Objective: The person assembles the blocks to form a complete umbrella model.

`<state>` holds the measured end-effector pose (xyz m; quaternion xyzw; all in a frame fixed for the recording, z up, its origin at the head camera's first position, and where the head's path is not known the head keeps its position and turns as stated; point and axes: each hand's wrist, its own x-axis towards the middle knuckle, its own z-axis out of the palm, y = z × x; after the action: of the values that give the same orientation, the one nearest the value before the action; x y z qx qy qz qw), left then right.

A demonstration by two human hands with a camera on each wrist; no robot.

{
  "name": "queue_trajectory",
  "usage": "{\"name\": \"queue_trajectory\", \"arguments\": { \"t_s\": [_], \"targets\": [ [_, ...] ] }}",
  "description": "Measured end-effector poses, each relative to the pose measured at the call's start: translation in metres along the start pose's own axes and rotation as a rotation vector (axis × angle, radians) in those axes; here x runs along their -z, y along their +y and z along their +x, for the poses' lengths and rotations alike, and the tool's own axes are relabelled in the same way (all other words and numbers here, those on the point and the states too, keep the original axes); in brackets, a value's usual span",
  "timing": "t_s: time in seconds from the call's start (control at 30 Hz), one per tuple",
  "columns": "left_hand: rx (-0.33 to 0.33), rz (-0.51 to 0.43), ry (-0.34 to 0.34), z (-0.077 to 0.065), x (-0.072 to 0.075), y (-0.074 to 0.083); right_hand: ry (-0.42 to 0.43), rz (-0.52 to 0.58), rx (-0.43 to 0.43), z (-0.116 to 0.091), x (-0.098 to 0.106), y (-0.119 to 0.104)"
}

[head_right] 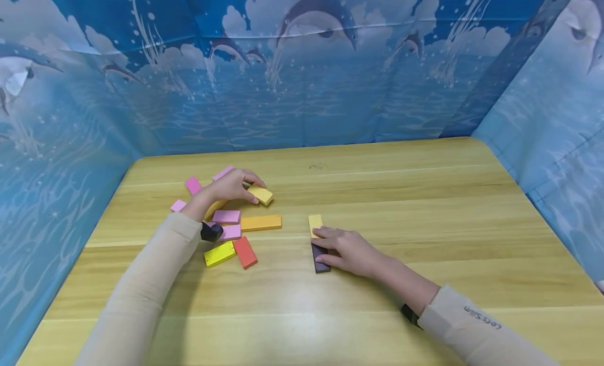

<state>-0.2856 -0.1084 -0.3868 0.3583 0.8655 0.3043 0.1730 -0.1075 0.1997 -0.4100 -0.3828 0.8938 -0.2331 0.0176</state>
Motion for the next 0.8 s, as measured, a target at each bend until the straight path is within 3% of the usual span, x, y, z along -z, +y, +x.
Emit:
{"name": "queue_trajectory", "arguments": {
  "t_s": [0.27,0.6,0.8],
  "targets": [
    [0.021,0.01,-0.02,0.006,-0.004,0.014,-0.016,0.01,-0.015,0.0,0.001,-0.001],
    [-0.079,-0.017,-0.009,0.014,-0.009,0.023,-0.011,0.014,-0.02,0.0,-0.001,0.001],
    [-0.115,0.021,-0.035,0.021,-0.013,0.029,-0.022,0.019,-0.034,0.001,-0.001,0.0]
  ]
}}
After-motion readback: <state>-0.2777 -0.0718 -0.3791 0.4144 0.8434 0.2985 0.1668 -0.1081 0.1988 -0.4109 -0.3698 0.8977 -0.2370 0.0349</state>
